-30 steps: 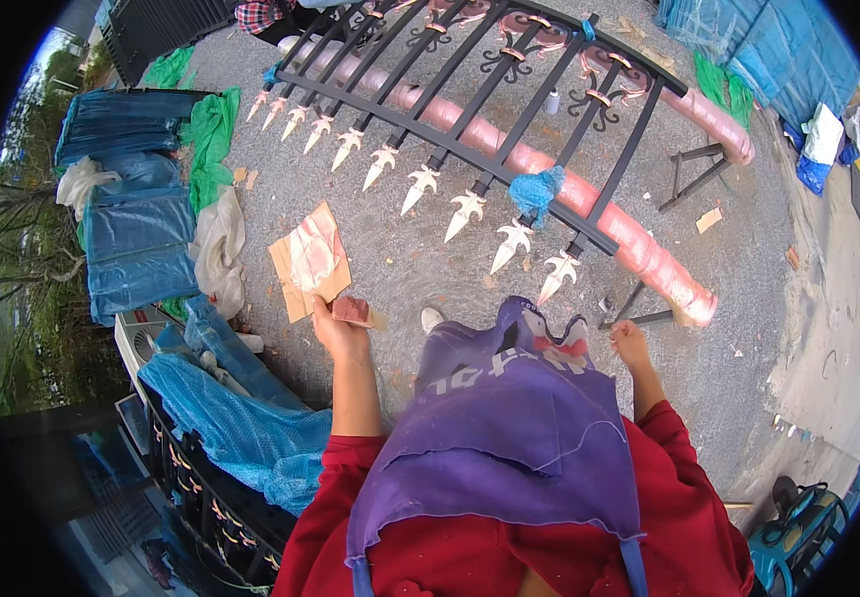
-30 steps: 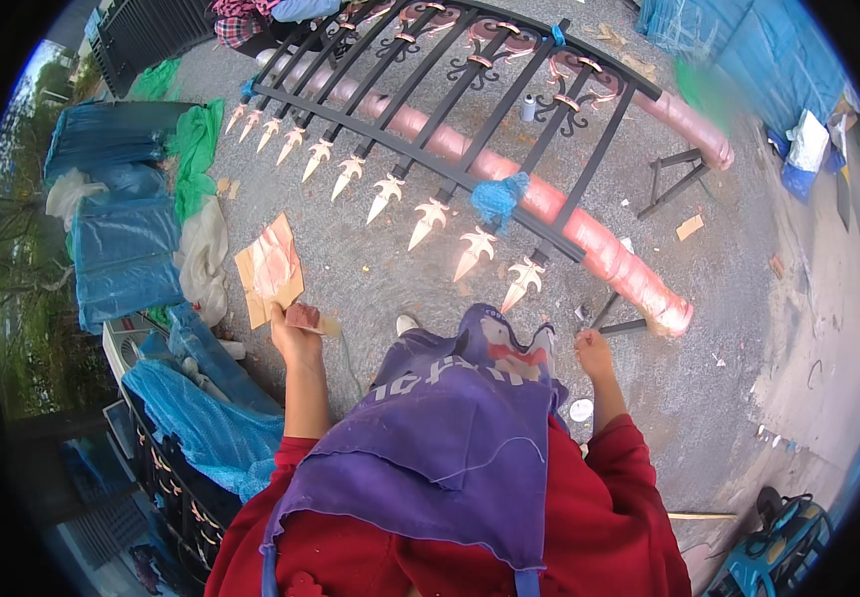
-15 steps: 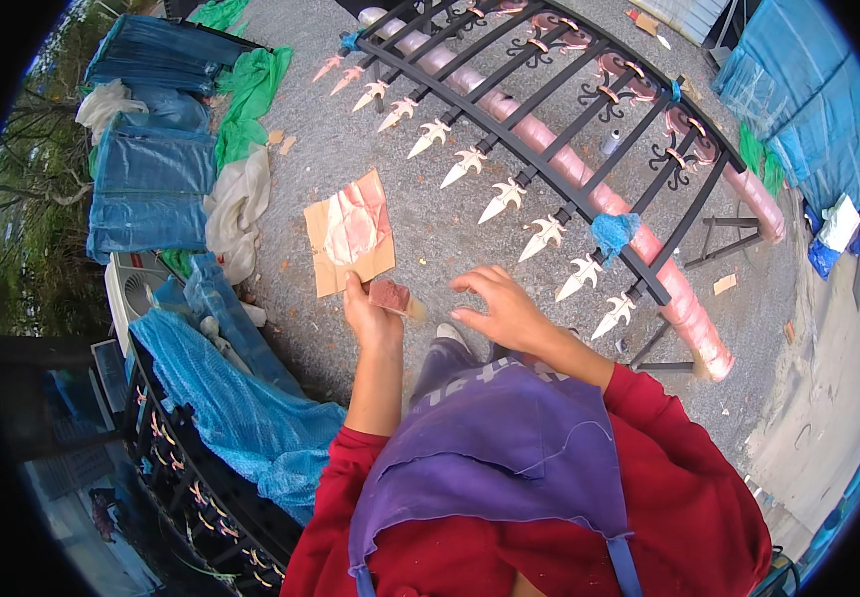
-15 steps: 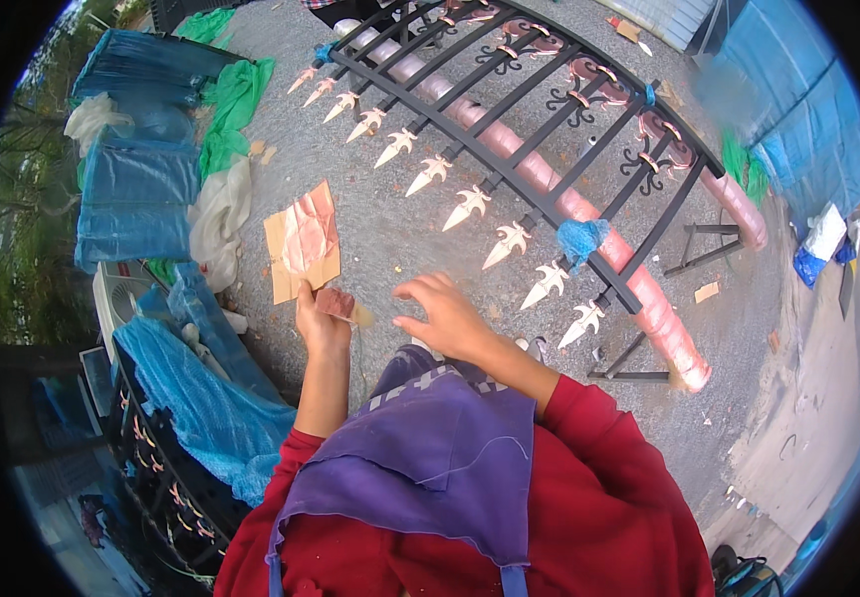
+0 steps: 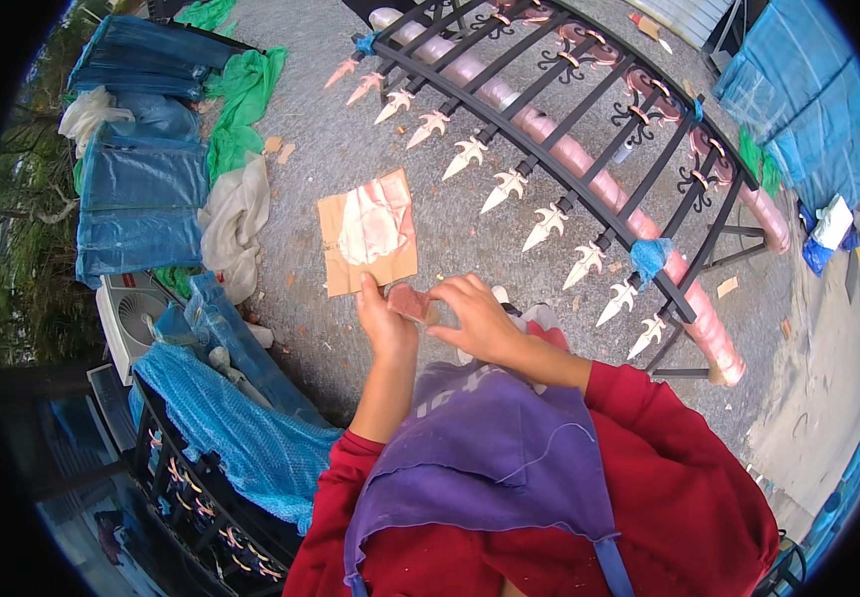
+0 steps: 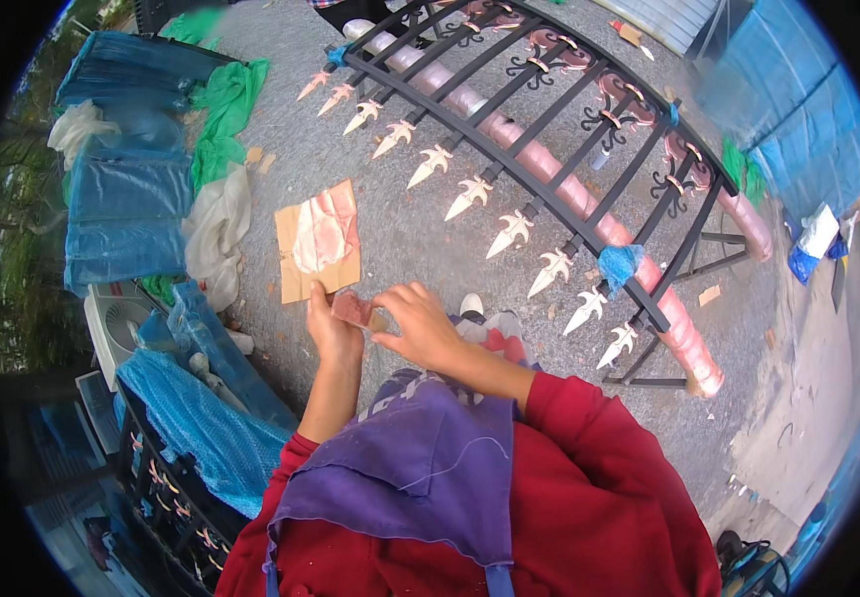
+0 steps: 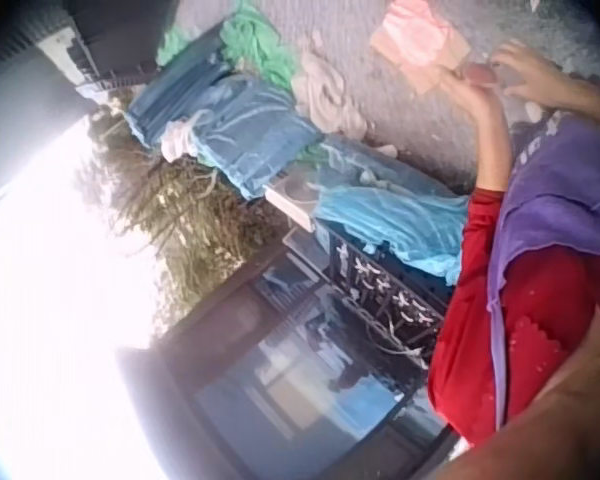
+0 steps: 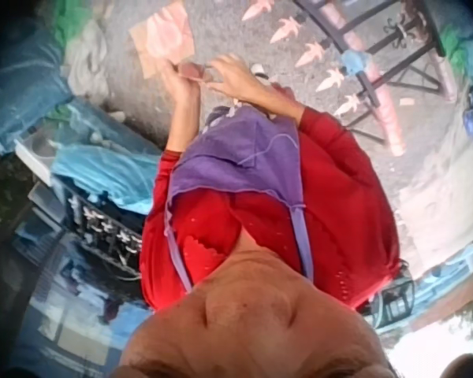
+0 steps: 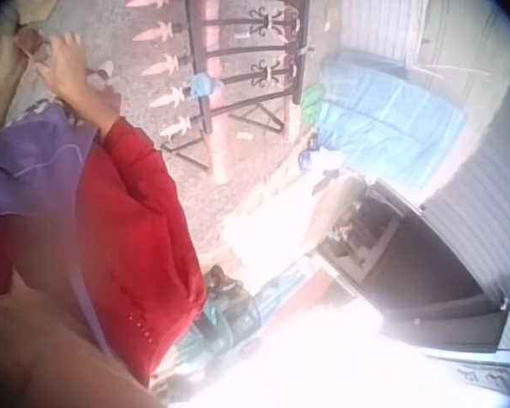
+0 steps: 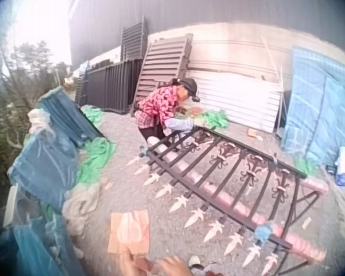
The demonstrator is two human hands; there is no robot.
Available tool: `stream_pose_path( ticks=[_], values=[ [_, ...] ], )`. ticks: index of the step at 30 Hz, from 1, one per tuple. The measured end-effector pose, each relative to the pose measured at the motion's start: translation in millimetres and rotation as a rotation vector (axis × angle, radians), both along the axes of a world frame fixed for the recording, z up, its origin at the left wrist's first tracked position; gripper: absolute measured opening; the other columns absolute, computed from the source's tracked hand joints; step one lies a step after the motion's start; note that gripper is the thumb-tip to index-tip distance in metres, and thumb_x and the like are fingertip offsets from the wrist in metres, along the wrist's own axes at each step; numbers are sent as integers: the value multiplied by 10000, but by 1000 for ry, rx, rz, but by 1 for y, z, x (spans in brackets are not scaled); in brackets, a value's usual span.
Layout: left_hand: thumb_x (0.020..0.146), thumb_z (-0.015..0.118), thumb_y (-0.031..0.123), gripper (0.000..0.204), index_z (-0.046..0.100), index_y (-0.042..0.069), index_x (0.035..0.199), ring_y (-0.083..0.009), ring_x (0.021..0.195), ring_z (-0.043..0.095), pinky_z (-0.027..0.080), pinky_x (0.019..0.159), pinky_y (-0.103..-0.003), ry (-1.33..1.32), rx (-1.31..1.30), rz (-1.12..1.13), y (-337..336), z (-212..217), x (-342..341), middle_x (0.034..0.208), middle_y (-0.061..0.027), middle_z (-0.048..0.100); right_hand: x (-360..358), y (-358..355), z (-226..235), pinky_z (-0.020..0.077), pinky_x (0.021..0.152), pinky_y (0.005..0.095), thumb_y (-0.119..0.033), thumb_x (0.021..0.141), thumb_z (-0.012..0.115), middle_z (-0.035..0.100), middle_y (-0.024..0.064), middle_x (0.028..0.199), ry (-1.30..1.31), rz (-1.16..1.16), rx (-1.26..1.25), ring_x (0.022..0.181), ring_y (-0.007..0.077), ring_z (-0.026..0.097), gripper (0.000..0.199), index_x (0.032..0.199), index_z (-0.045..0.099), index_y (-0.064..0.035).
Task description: The person rubs a pinkish substance onto a metal gate using a sponge and a cardboard palette, then uses a brush to apply more of the substance. The person moves around the gate, treating different sections.
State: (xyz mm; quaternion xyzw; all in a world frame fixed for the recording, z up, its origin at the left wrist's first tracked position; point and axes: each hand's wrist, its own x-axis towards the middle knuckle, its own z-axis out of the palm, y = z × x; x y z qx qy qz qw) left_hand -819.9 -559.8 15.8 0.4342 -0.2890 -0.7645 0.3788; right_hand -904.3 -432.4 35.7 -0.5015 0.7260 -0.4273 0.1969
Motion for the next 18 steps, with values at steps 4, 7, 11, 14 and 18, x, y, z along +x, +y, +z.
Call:
stream_pose_path(
  ticks=[4, 7, 11, 14, 18],
  values=[
    [978, 434, 299, 260, 473, 42, 975, -158, 736, 569, 480, 633, -315, -43, -17, 17, -34, -1, -30, 888, -76, 556, -22, -42, -7, 402, 820, 417, -186, 690, 731, 555, 135, 1016, 2, -34, -29, 959, 329, 492, 422, 1032, 542, -27],
    [980, 432, 302, 265, 471, 40, 987, -152, 738, 566, 477, 626, -315, -41, -74, -17, -70, -3, -51, 873, -74, 560, -42, -82, -13, 402, 810, 421, -184, 694, 720, 562, 139, 974, -31, -42, -58, 938, 333, 497, 404, 1019, 541, -24],
    [981, 429, 297, 274, 472, 30, 1022, -151, 709, 581, 496, 615, -300, -91, -106, -8, -117, 9, -85, 888, -85, 579, -81, -132, -15, 409, 793, 426, -175, 695, 716, 567, 150, 931, -81, -25, -108, 906, 335, 507, 378, 997, 548, -22],
    [980, 427, 295, 286, 467, 22, 1055, -155, 681, 592, 513, 601, -284, -111, -111, 7, -148, 17, -107, 905, -94, 589, -114, -155, -11, 423, 780, 421, -166, 695, 717, 568, 162, 927, -135, -40, -113, 892, 344, 515, 358, 982, 562, -17],
    [982, 422, 292, 293, 459, 19, 1082, -154, 668, 595, 523, 586, -269, -137, -100, -5, -185, 6, -124, 891, -93, 596, -157, -158, -26, 445, 796, 373, -163, 723, 721, 583, 152, 949, -261, -211, -41, 921, 306, 556, 366, 1021, 578, -6]
  ],
)
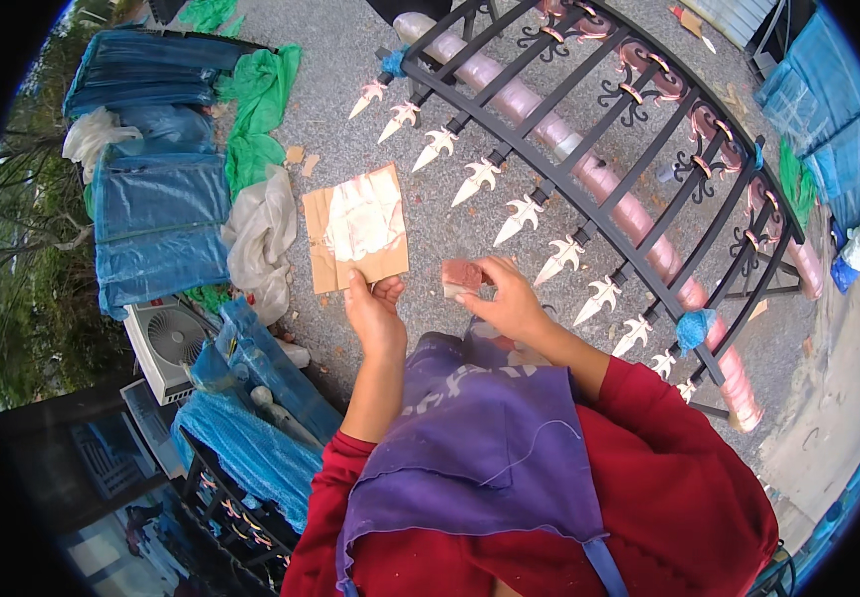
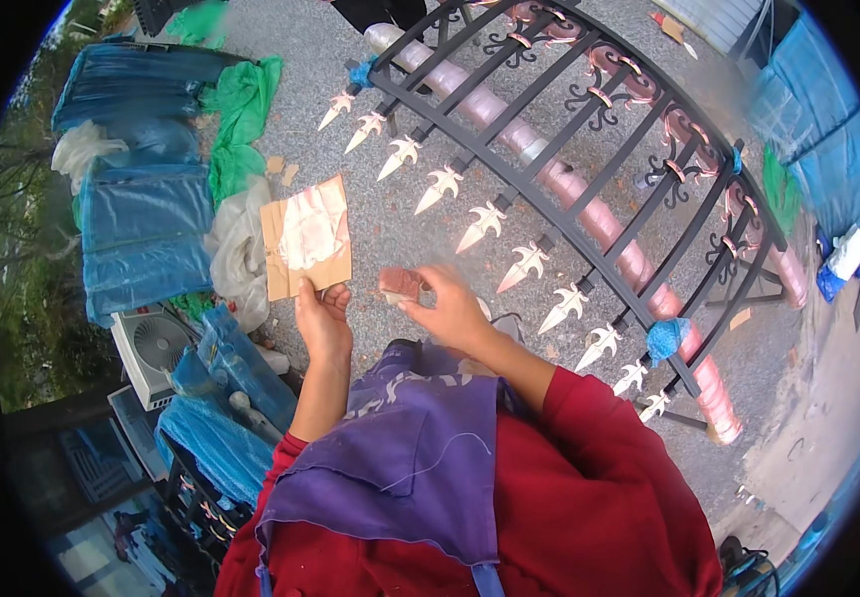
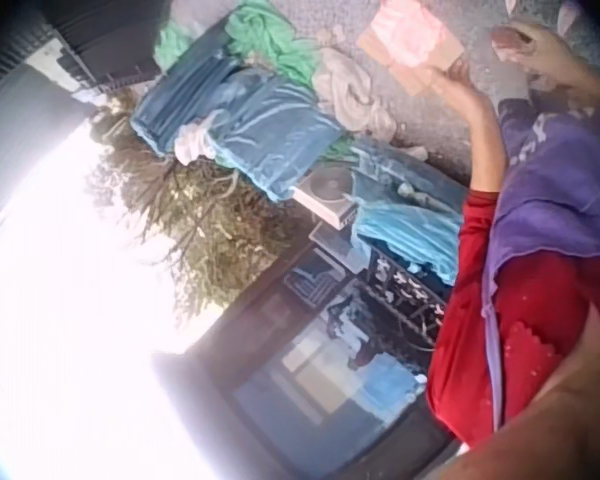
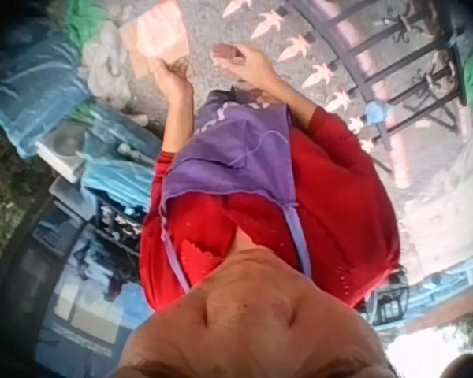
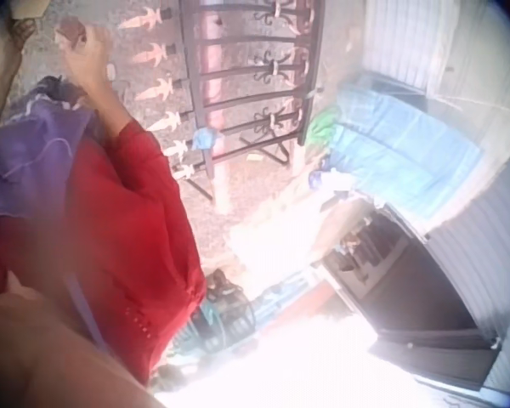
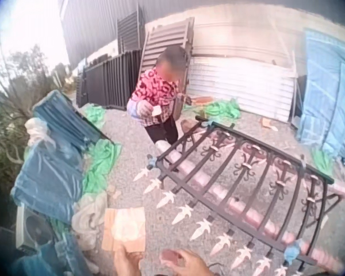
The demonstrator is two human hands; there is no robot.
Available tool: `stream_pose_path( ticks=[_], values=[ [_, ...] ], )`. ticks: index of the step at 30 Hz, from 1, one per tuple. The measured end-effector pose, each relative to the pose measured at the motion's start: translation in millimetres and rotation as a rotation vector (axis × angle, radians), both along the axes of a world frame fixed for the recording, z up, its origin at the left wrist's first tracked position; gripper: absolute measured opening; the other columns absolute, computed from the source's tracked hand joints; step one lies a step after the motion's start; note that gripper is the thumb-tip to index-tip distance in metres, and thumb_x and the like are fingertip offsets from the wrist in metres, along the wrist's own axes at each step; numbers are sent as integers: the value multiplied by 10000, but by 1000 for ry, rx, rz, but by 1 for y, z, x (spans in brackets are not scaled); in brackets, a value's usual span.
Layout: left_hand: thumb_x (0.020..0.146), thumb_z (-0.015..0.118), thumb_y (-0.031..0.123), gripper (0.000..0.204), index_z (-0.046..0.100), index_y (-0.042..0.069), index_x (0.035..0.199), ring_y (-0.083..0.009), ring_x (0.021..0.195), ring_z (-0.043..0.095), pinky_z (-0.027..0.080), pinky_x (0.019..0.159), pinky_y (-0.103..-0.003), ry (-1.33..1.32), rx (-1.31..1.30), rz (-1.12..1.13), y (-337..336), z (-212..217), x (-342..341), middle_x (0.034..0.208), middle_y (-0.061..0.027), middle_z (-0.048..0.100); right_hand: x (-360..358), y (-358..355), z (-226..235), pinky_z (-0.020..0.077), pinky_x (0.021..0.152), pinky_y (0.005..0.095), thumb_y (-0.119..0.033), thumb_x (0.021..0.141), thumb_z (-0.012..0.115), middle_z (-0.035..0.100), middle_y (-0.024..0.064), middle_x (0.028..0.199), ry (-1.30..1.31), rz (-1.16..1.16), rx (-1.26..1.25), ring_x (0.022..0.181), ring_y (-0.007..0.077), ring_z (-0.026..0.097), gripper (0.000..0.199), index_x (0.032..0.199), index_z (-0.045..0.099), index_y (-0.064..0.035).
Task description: The person rubs a pinkish substance onto a metal gate using a sponge and a cardboard palette, then uses a brush to apply more of the substance. The person moves around the gate, treating different sections.
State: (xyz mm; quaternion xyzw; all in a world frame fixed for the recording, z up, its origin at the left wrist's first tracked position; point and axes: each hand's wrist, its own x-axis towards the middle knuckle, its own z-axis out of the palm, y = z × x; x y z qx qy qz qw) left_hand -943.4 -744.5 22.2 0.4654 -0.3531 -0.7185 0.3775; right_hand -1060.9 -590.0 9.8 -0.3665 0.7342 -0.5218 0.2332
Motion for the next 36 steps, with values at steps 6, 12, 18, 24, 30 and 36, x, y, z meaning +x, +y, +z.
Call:
stream_pose_path(
  ticks=[6, 12, 18, 24, 30, 36],
  values=[
    [983, 429, 288, 292, 471, 22, 1095, -135, 662, 593, 521, 584, -253, -52, -15, -140, -60, -9, -35, 890, -77, 601, -43, 12, -54, 434, 861, 296, -145, 809, 692, 593, 78, 1088, -622, -492, -5, 1000, 160, 557, 505, 1260, 498, -24],
    [977, 462, 260, 265, 506, 19, 1078, -122, 648, 602, 515, 575, -242, -66, -30, -372, -125, -25, -83, 859, -67, 621, -62, -34, -23, 410, 938, 305, -33, 844, 627, 553, 77, 1179, -806, -710, -358, 1072, 169, 531, 692, 1436, 268, -57],
    [972, 477, 257, 263, 549, 7, 1014, -125, 614, 610, 513, 564, -247, -63, -26, -588, -195, -38, -127, 780, -77, 634, -78, -145, -15, 420, 923, 304, -58, 830, 663, 554, 81, 1193, -622, -759, -437, 1096, 160, 523, 568, 1329, 398, 3],
    [966, 485, 250, 266, 535, -7, 1012, -165, 644, 628, 531, 561, -285, -26, -45, -724, -253, -36, -144, 810, -112, 639, -95, -250, 0, 438, 881, 316, -124, 781, 701, 600, 97, 1006, -105, -724, -60, 1011, 203, 547, 391, 1131, 572, -9],
    [979, 458, 264, 284, 555, -2, 1000, -132, 613, 613, 509, 560, -254, -60, -15, -719, -287, -44, -148, 776, -99, 641, -102, -292, 4, 444, 809, 334, -143, 763, 702, 584, 124, 965, -29, -779, -22, 922, 240, 548, 359, 1083, 594, -18],
    [973, 471, 256, 273, 555, -2, 991, -140, 615, 616, 515, 570, -265, -70, 1, -786, -303, -48, -150, 758, -101, 640, -99, -306, -7, 444, 808, 334, -159, 768, 697, 582, 131, 965, -26, -812, -3, 910, 246, 554, 365, 1088, 593, -17]
  ],
)
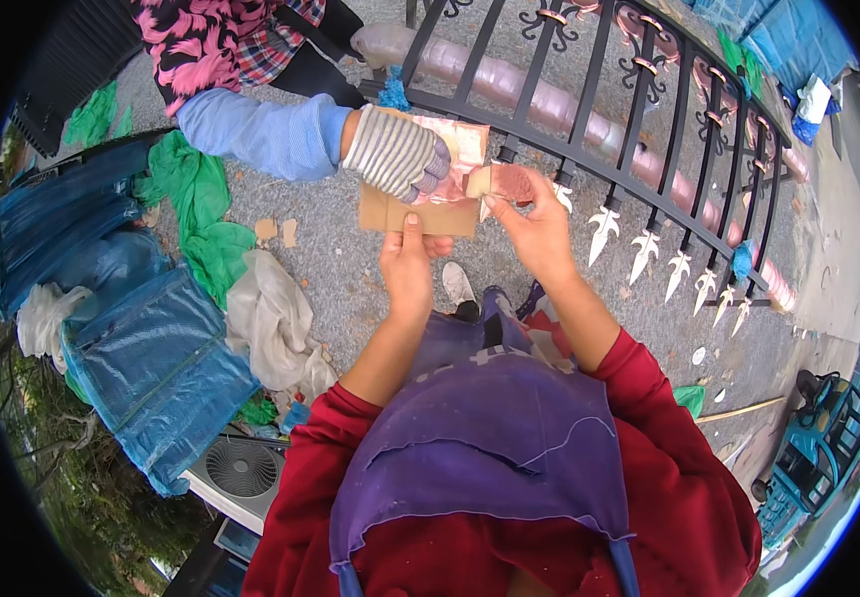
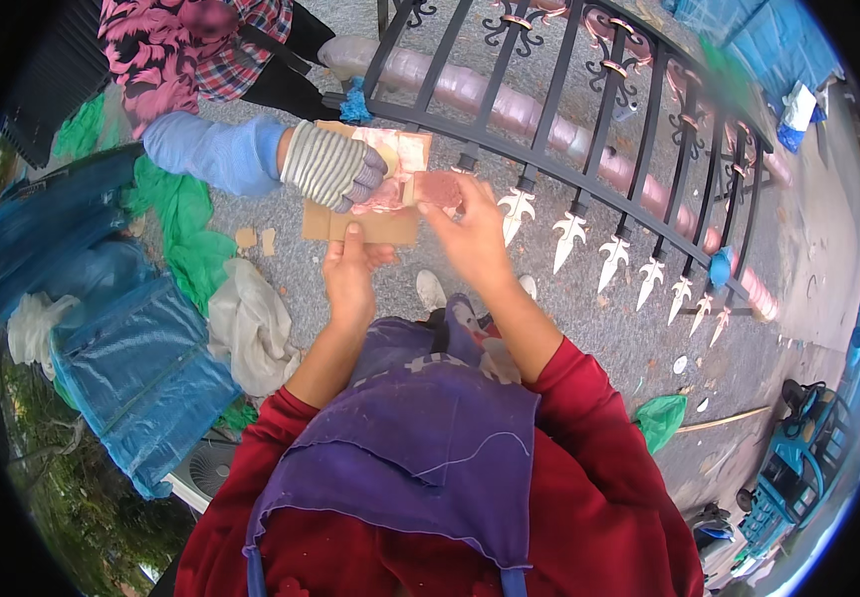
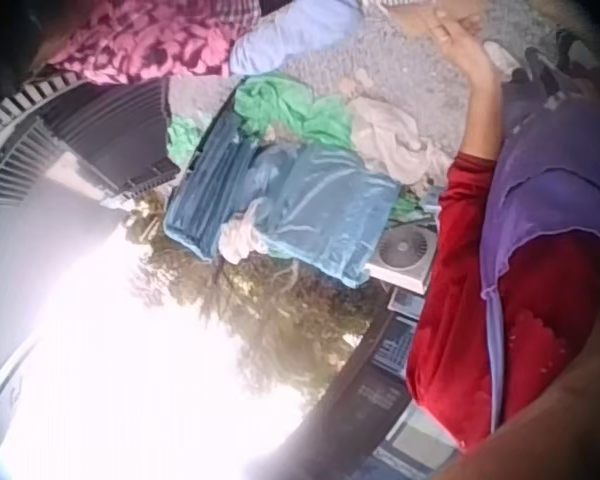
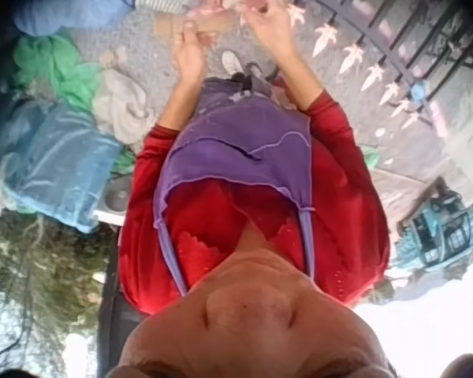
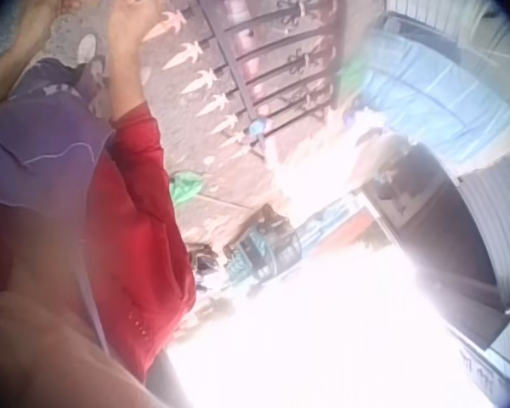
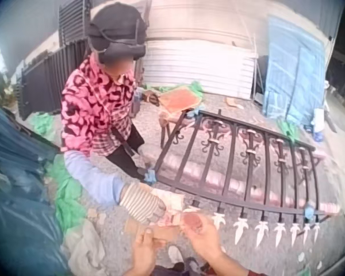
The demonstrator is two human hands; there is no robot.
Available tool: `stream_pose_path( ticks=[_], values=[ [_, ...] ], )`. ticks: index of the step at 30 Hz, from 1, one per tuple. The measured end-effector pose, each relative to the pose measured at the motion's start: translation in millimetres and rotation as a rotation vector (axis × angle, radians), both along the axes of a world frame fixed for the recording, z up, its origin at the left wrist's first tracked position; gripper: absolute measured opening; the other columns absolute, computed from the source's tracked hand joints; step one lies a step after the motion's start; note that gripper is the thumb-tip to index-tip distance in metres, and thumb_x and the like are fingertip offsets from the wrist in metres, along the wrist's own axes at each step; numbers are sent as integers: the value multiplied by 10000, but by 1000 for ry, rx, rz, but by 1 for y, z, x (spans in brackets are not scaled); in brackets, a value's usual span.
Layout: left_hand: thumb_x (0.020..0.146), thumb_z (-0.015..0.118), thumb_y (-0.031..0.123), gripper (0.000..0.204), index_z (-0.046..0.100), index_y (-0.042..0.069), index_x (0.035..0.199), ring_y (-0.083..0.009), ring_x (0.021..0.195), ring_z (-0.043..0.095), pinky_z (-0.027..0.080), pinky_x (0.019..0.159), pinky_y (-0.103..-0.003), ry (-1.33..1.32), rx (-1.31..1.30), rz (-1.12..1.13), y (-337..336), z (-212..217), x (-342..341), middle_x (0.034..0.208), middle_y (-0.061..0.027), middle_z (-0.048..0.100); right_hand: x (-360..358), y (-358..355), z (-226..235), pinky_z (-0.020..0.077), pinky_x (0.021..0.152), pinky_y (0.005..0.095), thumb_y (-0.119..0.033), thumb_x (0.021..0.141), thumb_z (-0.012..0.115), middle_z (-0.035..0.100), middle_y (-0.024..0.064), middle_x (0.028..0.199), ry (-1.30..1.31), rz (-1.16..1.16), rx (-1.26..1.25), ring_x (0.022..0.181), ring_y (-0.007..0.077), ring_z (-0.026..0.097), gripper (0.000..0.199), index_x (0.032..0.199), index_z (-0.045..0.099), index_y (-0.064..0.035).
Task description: The person rubs a pinkish substance onto a metal gate using a sponge and a cardboard palette, then uses a brush to apply more of the substance. The person moves around the gate, treating different sections.
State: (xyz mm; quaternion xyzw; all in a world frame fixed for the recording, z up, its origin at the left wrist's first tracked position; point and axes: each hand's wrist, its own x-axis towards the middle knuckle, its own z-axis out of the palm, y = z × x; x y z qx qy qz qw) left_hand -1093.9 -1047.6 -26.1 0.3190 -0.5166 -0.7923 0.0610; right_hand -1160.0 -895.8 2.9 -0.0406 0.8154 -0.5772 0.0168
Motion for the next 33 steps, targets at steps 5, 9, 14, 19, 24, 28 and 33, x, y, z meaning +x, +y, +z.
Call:
stream_pose_path(
  ticks=[5, 9, 14, 19, 24, 28, 33],
  values=[
    [967, 482, 249, 273, 542, -12, 1023, -151, 647, 623, 528, 588, -273, 18, 0, 2, -9, -1, -5, 809, -110, 641, -4, -5, 2, 439, 834, 347, -178, 774, 689, 581, 150, 991, -49, 4, 5, 939, 271, 560, 384, 1103, 585, -11],
    [969, 477, 232, 262, 543, -10, 1046, -149, 658, 624, 535, 588, -277, -19, 32, 73, -12, -10, -8, 845, -107, 645, -4, -12, -1, 431, 864, 359, -174, 768, 686, 586, 155, 1020, -47, 32, -1, 980, 295, 556, 395, 1114, 582, -13],
    [968, 479, 230, 260, 547, -9, 1046, -148, 659, 623, 532, 587, -273, 18, 17, 36, -13, -11, -7, 837, -106, 644, -10, -18, 0, 429, 876, 360, -166, 759, 684, 594, 154, 1025, -14, 87, 28, 994, 305, 549, 396, 1106, 579, -4],
    [965, 489, 242, 268, 555, -11, 1022, -149, 651, 621, 528, 599, -275, 19, -7, 8, -4, -8, -10, 811, -106, 644, -16, -26, -7, 433, 862, 353, -140, 761, 697, 599, 134, 964, 109, 128, 120, 965, 281, 554, 367, 1082, 587, -1],
    [966, 489, 246, 268, 558, -10, 1003, -149, 647, 618, 521, 611, -274, -6, -71, -28, 7, -5, -15, 794, -107, 641, -25, -30, -10, 416, 815, 390, -137, 718, 680, 605, 134, 956, 301, 143, 235, 896, 313, 509, 323, 1005, 600, -12],
    [967, 492, 239, 259, 569, -8, 959, -149, 622, 616, 520, 603, -275, -23, -127, -59, 9, -14, -1, 761, -105, 639, -17, -23, -17, 395, 821, 393, -136, 722, 646, 598, 116, 916, 213, 241, 298, 894, 298, 508, 288, 980, 592, -19],
    [949, 524, 234, 230, 545, 9, 994, -155, 655, 626, 539, 598, -286, -111, -115, -76, 20, -23, -1, 790, -90, 631, 7, 40, -33, 427, 827, 371, -92, 736, 655, 609, 103, 952, 0, 13, 189, 910, 272, 542, 309, 1024, 583, -5]
  ],
)
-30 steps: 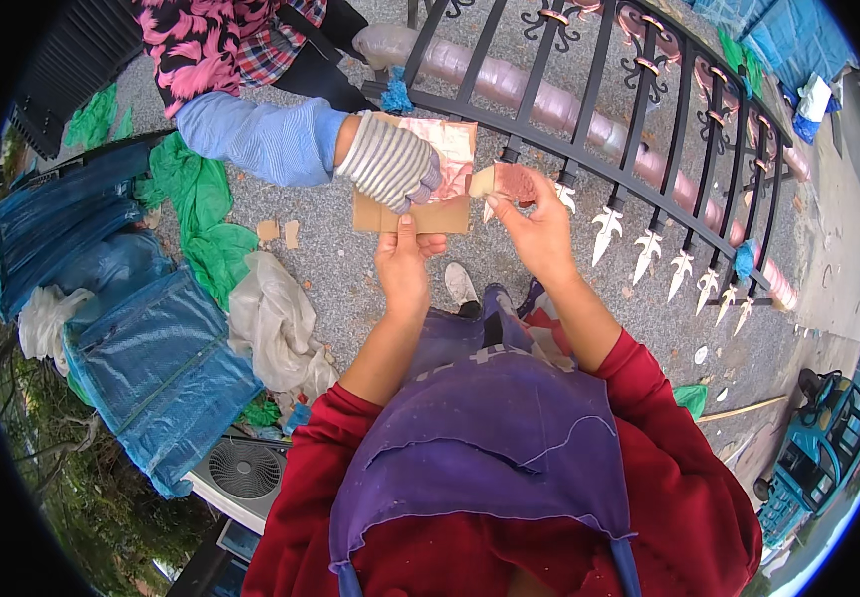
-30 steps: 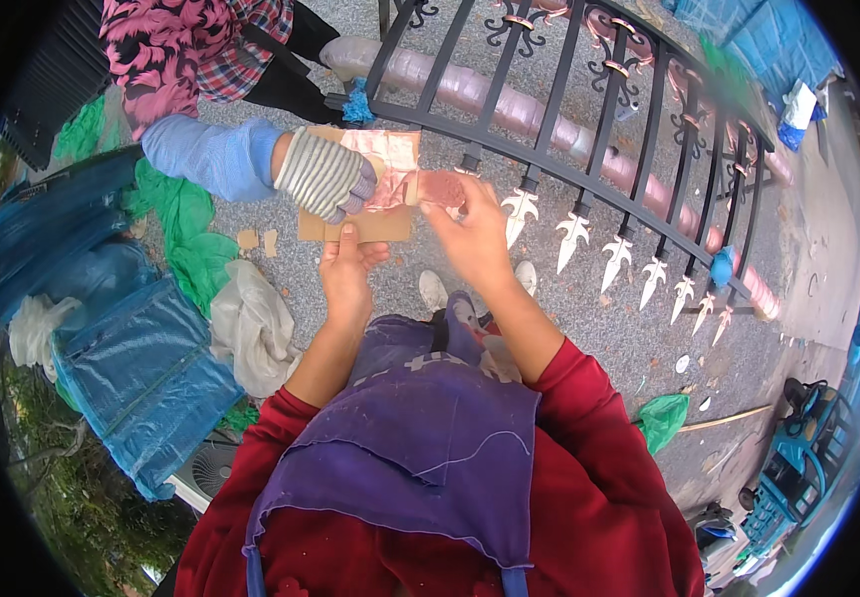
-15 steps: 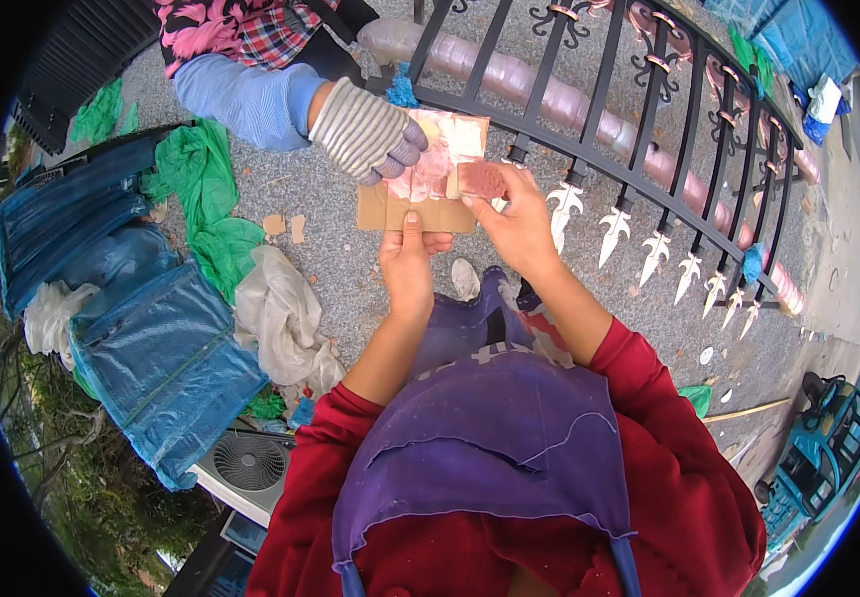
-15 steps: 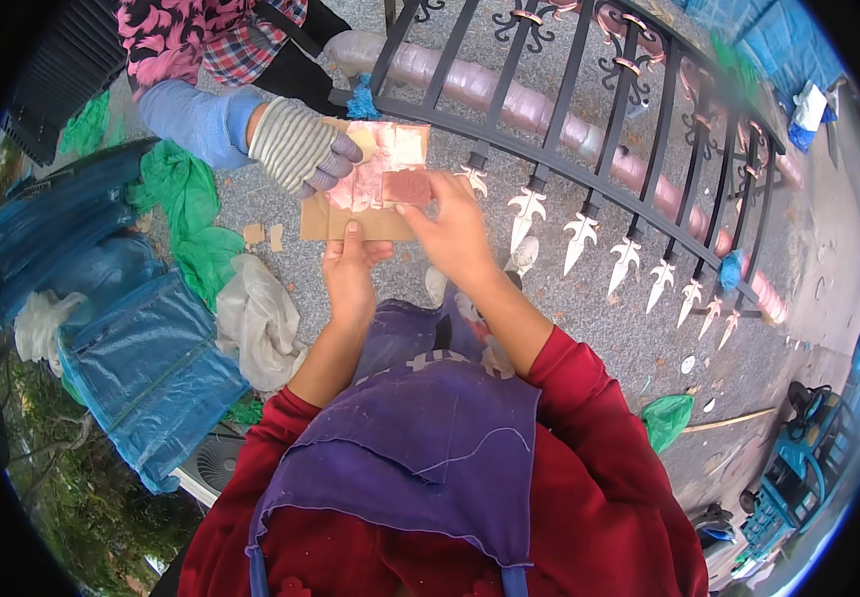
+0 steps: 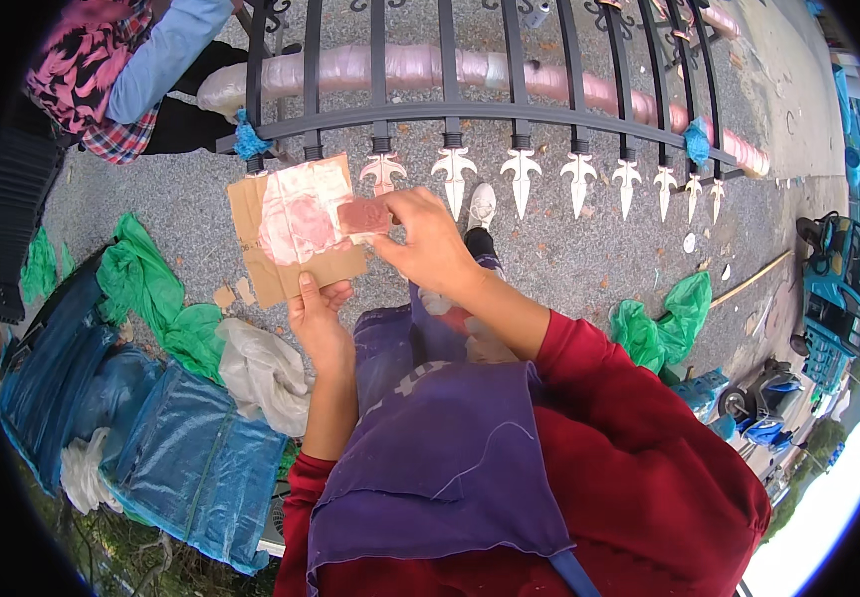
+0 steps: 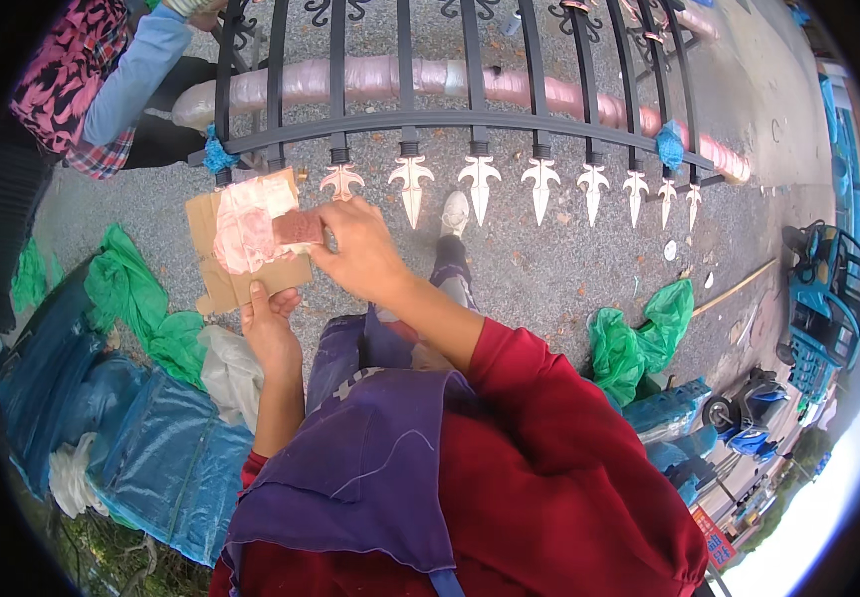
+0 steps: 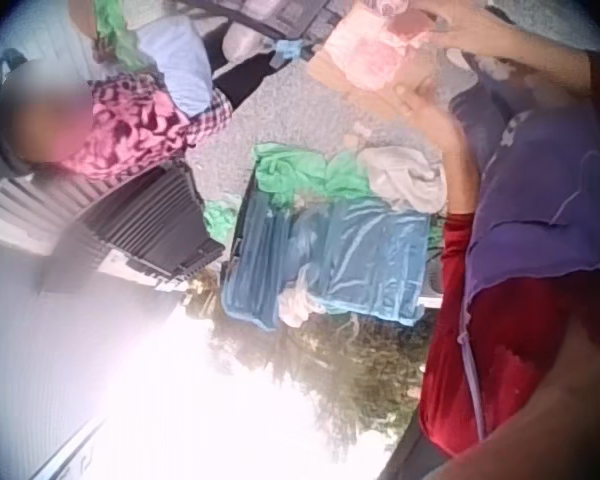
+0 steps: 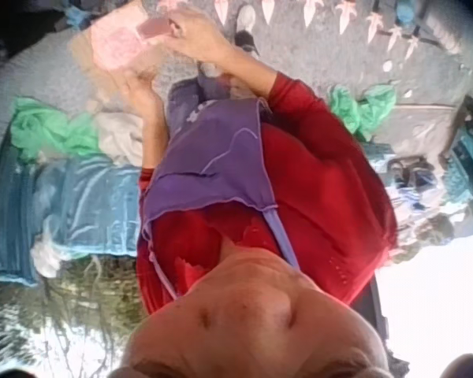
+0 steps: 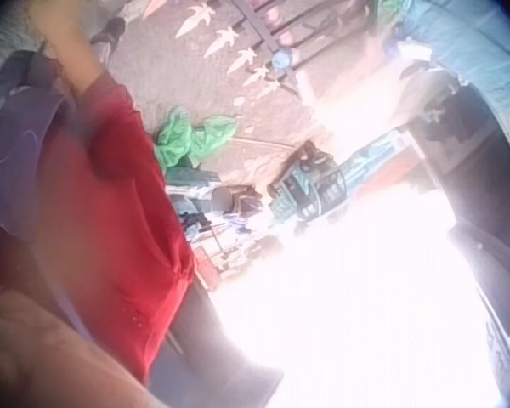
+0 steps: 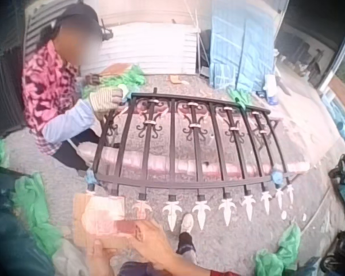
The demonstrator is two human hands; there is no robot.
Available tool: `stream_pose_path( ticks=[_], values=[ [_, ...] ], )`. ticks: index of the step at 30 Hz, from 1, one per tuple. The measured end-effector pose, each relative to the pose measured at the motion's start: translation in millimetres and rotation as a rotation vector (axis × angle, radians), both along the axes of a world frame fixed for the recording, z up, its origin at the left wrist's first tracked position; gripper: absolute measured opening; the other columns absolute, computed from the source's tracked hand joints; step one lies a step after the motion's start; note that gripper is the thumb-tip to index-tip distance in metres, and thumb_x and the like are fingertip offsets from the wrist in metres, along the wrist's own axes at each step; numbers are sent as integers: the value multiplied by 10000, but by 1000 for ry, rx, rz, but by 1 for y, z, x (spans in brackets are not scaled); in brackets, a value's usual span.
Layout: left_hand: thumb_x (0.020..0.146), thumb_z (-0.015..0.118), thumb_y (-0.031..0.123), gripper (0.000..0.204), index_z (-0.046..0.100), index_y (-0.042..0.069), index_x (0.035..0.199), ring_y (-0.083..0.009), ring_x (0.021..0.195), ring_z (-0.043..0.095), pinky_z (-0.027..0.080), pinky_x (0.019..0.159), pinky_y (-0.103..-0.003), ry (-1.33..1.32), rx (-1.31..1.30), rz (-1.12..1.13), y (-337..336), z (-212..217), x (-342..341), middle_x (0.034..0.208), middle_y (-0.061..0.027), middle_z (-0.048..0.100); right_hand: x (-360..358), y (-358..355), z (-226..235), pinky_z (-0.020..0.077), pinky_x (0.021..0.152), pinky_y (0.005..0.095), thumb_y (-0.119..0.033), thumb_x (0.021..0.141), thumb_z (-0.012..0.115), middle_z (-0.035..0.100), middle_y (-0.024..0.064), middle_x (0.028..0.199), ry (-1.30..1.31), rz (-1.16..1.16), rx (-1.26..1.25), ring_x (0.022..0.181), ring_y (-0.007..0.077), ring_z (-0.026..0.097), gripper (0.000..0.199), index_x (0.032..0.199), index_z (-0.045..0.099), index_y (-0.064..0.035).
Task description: The person rubs a pinkish substance onto a metal gate using a sponge and a cardboard palette, then uses a brush to apply more of the substance. The person moves around the gate, treating different sections.
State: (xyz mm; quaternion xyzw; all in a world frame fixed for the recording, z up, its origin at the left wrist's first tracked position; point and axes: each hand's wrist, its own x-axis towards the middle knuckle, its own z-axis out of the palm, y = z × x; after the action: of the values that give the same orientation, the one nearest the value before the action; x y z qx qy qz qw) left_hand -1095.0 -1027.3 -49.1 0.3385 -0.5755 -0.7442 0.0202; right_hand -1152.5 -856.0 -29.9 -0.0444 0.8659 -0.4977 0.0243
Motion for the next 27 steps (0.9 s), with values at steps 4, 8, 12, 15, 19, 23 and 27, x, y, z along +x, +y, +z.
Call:
stream_pose_path(
  ticks=[4, 8, 12, 15, 19, 23, 27],
  values=[
    [953, 520, 257, 264, 554, -3, 924, -160, 627, 622, 534, 605, -280, -60, -36, 4, 3, -5, -2, 762, -103, 635, 38, 86, -79, 469, 811, 305, -25, 799, 641, 628, 102, 1021, -165, -513, -454, 936, 186, 601, 281, 1067, 565, 4],
    [950, 524, 252, 252, 536, 5, 996, -157, 642, 620, 533, 608, -277, -107, -39, -30, 4, -21, 3, 788, -91, 627, 56, 153, -144, 455, 834, 263, 34, 799, 655, 618, 44, 1033, -172, -875, -635, 930, 129, 587, 371, 1146, 530, -1],
    [946, 528, 250, 280, 501, 12, 1092, -156, 678, 620, 531, 624, -275, -178, -34, -90, 7, -32, 9, 839, -77, 613, 41, 174, -188, 454, 821, 270, 3, 787, 680, 619, 42, 1005, -134, -992, -618, 900, 127, 586, 356, 1118, 549, 0],
    [948, 524, 255, 286, 496, 12, 1096, -157, 676, 616, 528, 627, -281, -204, -54, -102, 11, -30, 6, 849, -80, 611, 24, 173, -201, 448, 804, 266, -31, 776, 705, 619, 27, 959, -121, -1062, -594, 870, 119, 579, 341, 1090, 571, -11],
    [948, 522, 259, 292, 491, 11, 1099, -159, 681, 613, 524, 630, -285, -235, -96, -56, 10, -30, 4, 863, -86, 605, 14, 179, -218, 481, 760, 254, 21, 754, 698, 620, 49, 961, -100, -1086, -595, 837, 120, 593, 340, 1067, 566, 6],
    [945, 528, 264, 293, 490, 14, 1094, -159, 685, 612, 523, 631, -282, -252, -101, -40, 12, -31, 2, 864, -86, 599, -3, 169, -196, 482, 727, 255, -1, 748, 710, 624, 51, 929, -84, -1077, -692, 789, 115, 582, 272, 985, 576, 3],
    [942, 535, 268, 294, 490, 16, 1087, -158, 681, 611, 523, 628, -283, -261, -86, -40, 16, -31, 2, 857, -81, 596, -6, 172, -204, 466, 664, 269, -56, 742, 720, 633, 48, 833, -96, -1049, -350, 721, 101, 555, 210, 896, 590, 0]
  ],
)
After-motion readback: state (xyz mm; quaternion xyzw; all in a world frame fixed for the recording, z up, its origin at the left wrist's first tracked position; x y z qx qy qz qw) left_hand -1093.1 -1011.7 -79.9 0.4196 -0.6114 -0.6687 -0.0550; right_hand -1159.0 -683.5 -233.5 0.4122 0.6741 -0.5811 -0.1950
